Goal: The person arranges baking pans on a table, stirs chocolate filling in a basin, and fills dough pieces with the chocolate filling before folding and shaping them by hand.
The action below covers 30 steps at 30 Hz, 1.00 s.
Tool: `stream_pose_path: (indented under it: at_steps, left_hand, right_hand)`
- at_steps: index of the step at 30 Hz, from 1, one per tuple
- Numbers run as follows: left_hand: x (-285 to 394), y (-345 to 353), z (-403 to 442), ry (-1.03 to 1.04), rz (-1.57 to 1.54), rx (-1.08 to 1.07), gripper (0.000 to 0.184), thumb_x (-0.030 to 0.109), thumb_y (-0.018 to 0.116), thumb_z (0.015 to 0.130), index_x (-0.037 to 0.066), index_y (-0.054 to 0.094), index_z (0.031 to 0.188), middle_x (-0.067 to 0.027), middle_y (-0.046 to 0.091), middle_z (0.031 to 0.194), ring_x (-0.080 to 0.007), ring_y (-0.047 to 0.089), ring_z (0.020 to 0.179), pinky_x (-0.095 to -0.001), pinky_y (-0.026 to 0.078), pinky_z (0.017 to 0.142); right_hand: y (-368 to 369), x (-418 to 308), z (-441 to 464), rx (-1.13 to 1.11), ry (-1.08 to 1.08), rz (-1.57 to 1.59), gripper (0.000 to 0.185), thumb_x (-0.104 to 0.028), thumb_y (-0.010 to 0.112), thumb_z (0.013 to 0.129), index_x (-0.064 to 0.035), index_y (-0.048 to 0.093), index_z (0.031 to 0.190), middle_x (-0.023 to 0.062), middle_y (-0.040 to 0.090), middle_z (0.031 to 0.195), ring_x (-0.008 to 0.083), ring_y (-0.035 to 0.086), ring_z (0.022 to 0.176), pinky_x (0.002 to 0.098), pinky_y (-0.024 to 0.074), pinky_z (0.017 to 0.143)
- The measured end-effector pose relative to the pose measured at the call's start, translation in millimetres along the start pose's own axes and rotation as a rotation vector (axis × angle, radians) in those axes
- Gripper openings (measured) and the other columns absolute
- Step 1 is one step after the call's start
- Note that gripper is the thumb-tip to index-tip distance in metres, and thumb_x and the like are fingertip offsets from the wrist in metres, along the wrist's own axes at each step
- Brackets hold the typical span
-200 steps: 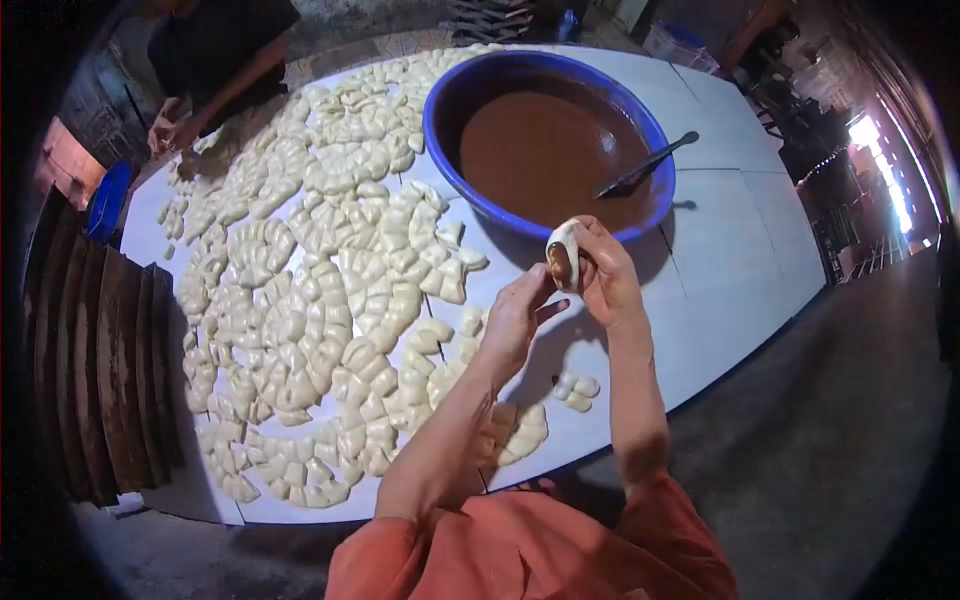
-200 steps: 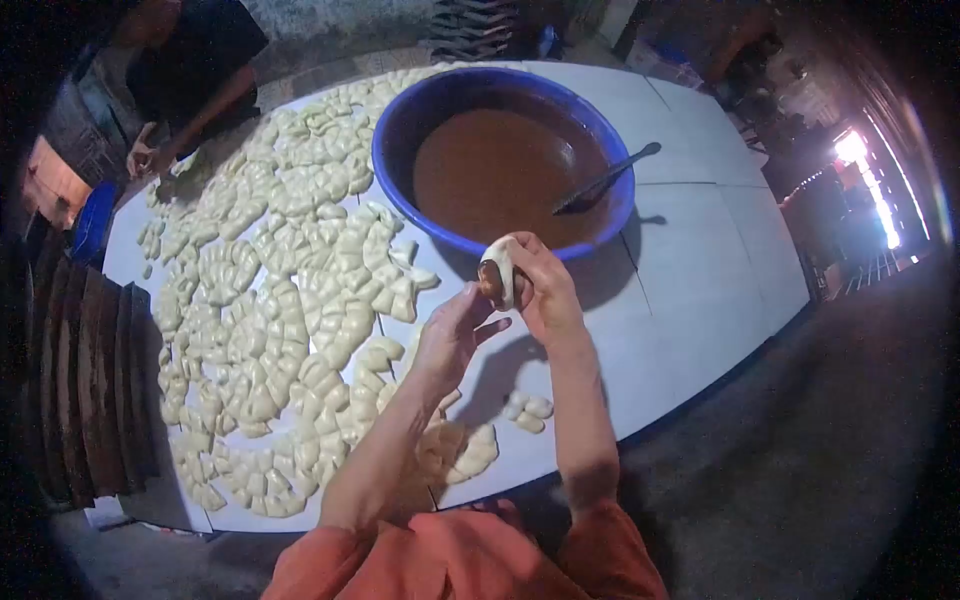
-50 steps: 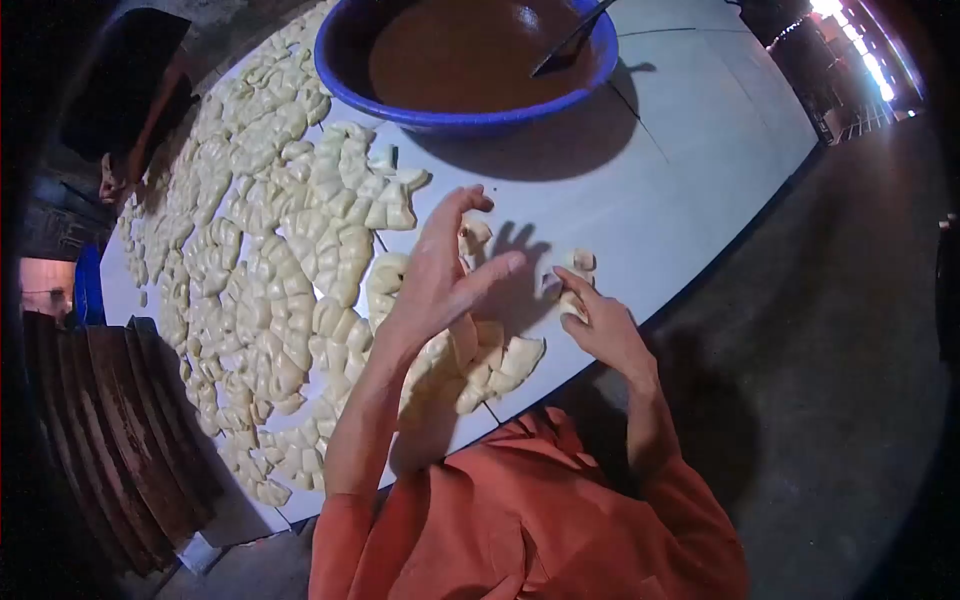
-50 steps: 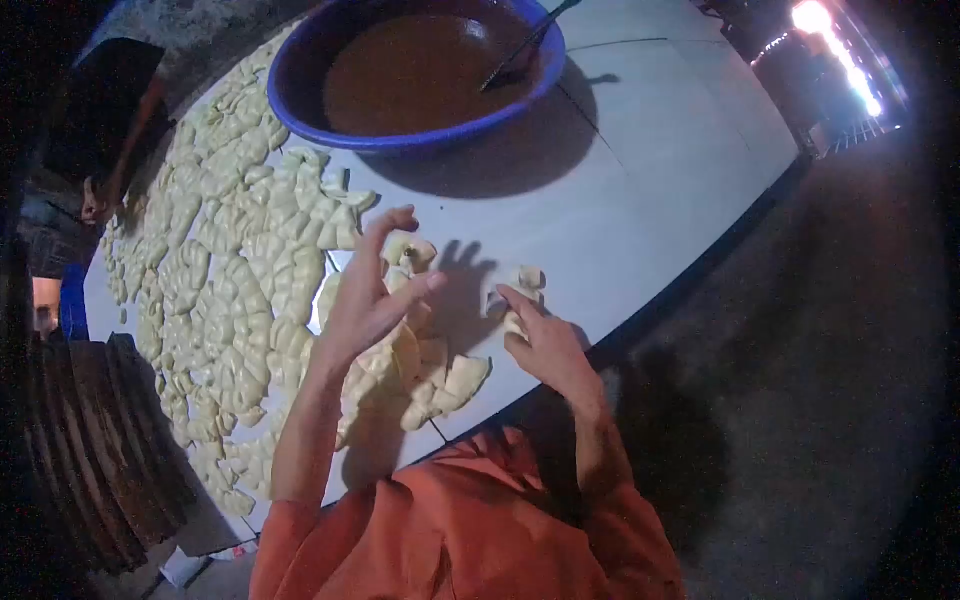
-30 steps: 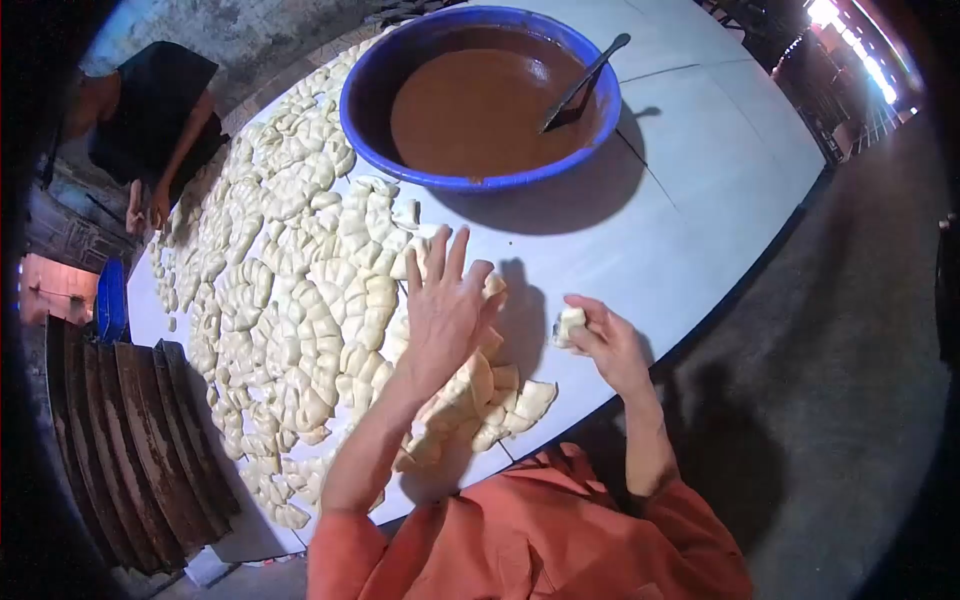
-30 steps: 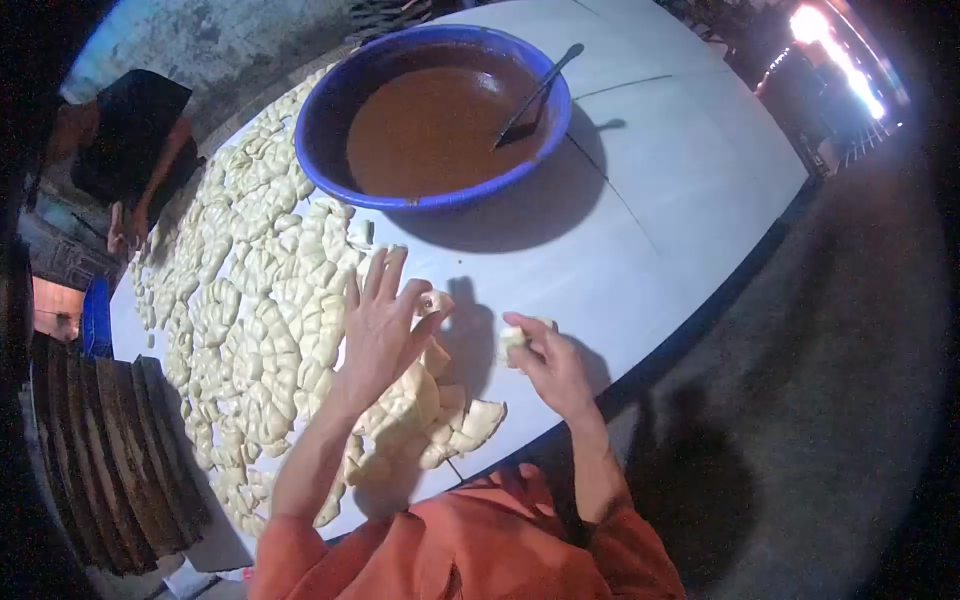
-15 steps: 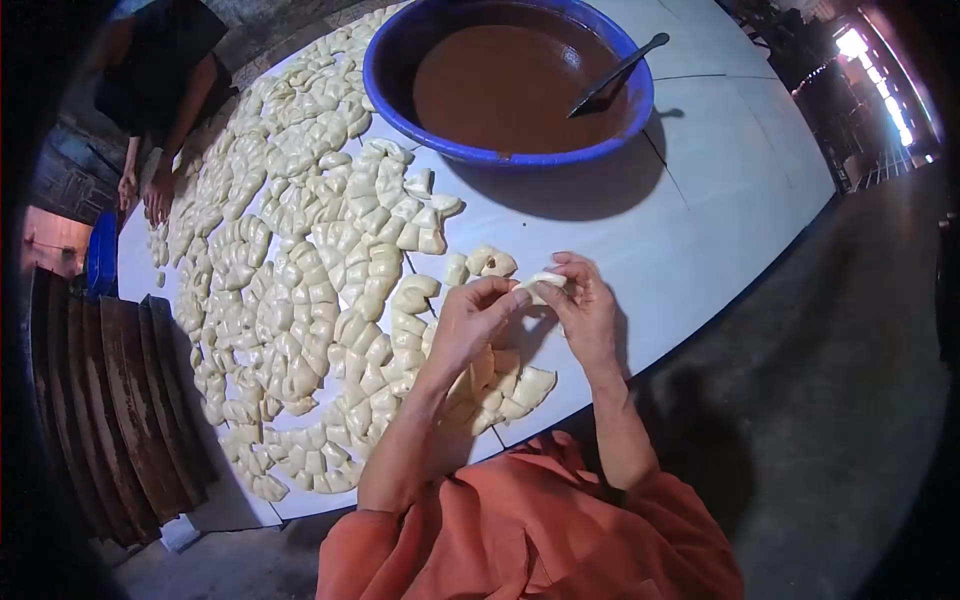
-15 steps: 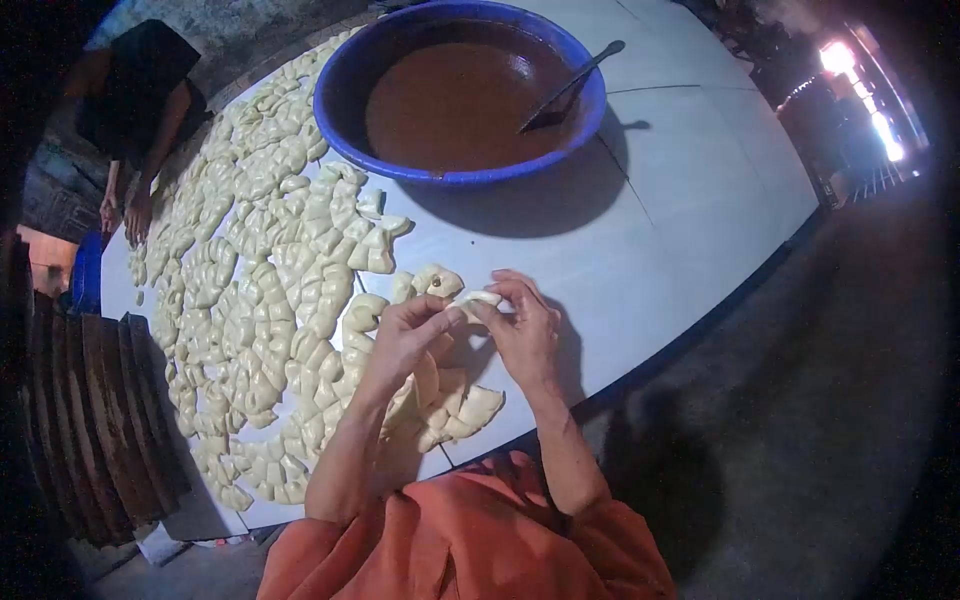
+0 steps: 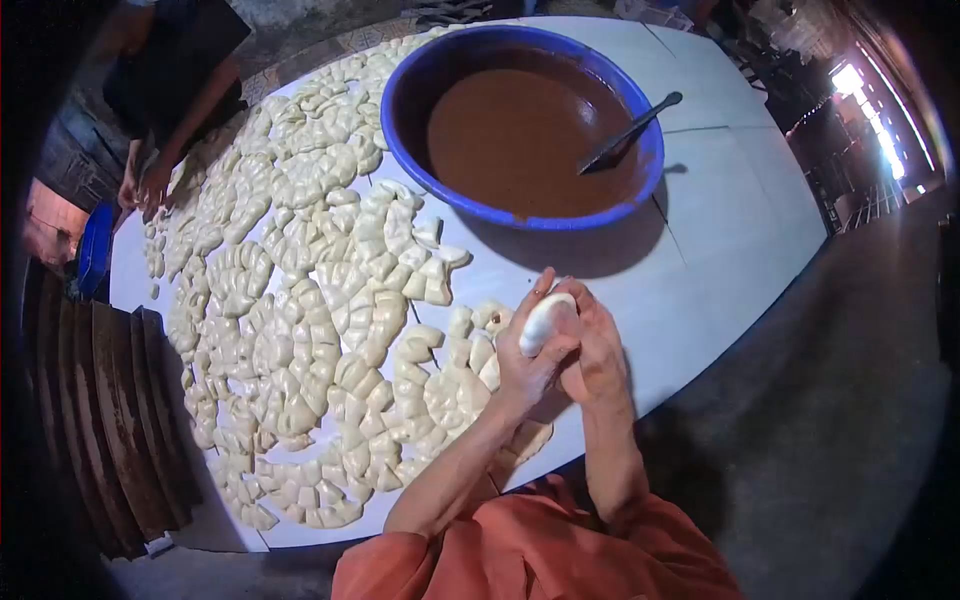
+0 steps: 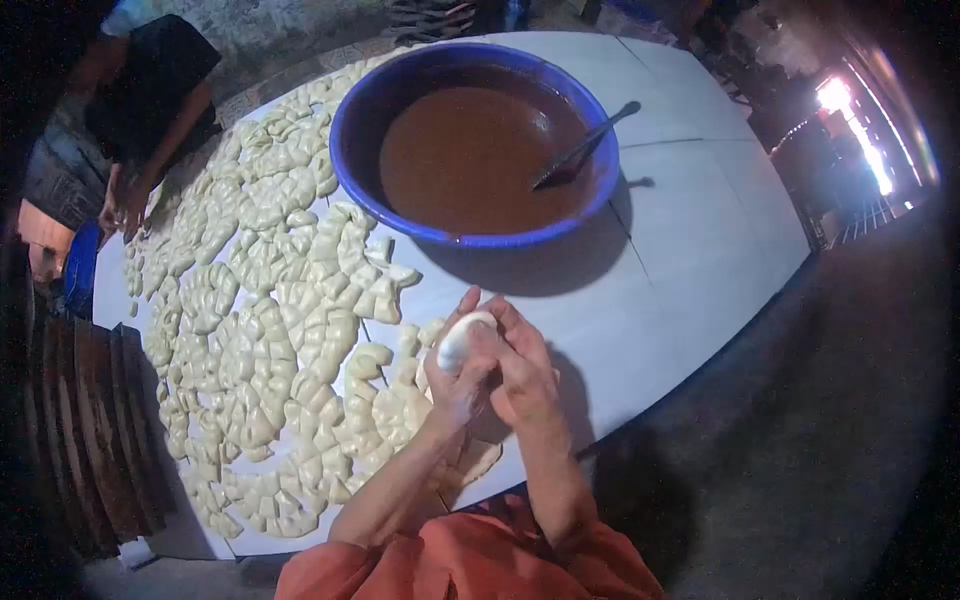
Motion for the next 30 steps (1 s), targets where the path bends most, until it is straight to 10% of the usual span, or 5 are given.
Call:
stream_pose_path:
  at_steps: [3,9,12,24,30]
  left_hand:
    - [-8,-14,-1,-0.355,0.294,0.008,0.062,0.014,0.066,0.090,-0.003,0.037,0.142,-0.0182,0.058,0.128,-0.0186,0.060,0.108,-0.0306,0.049,0.092]
    - [26,-55,-13,-0.189,0.636,0.066,0.016,0.010,0.067,0.087,0.000,0.072,0.098,-0.0166,0.063,0.120,-0.0200,0.066,0.099,-0.0274,0.055,0.076]
    - [47,-72,-15,0.028,1.323,-0.125,0.021,0.020,0.071,0.082,0.004,0.068,0.094,-0.0150,0.061,0.122,-0.0329,0.060,0.107,-0.0468,0.046,0.096]
    - [56,-72,-41,-0.028,1.657,-0.310,0.044,0.027,0.066,0.083,0.008,0.056,0.121,-0.0111,0.057,0.124,-0.0313,0.043,0.127,-0.0643,0.017,0.109]
    - [61,-55,9,-0.146,1.225,-0.183,0.045,0.031,0.064,0.088,0.006,0.057,0.125,-0.0130,0.063,0.114,-0.0284,0.055,0.115,-0.0512,0.030,0.106]
  right_hand:
    - [0,-27,51,-0.077,-0.166,-0.323,0.019,-0.013,0.065,0.090,-0.0040,0.056,0.104,0.0034,0.060,0.092,0.0110,0.059,0.085,0.0257,0.0486,0.074]
    - [6,-72,179,-0.159,-0.170,-1.286,0.024,-0.021,0.060,0.087,-0.0011,0.060,0.100,0.0136,0.067,0.087,0.0209,0.066,0.077,0.0342,0.0506,0.071]
    - [7,-56,204,-0.399,-0.137,-2.028,0.029,-0.024,0.058,0.080,-0.0009,0.065,0.096,0.0175,0.068,0.083,0.0318,0.065,0.078,0.0403,0.0489,0.072]
    - [38,-69,169,-0.455,-0.011,-1.901,0.028,-0.022,0.060,0.079,-0.0010,0.067,0.096,0.0193,0.069,0.089,0.0347,0.066,0.086,0.0424,0.0495,0.079]
    - [25,-80,146,-0.236,0.009,-0.790,0.017,-0.022,0.062,0.093,-0.0066,0.055,0.095,0.0031,0.060,0.076,0.0103,0.062,0.067,0.0227,0.0493,0.054]
Point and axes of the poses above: each hand's wrist, its own z-axis towards the middle knuckle, its own y-axis out of the palm, x = y × z, the point moved 2 cm from there along z, towards the middle knuckle
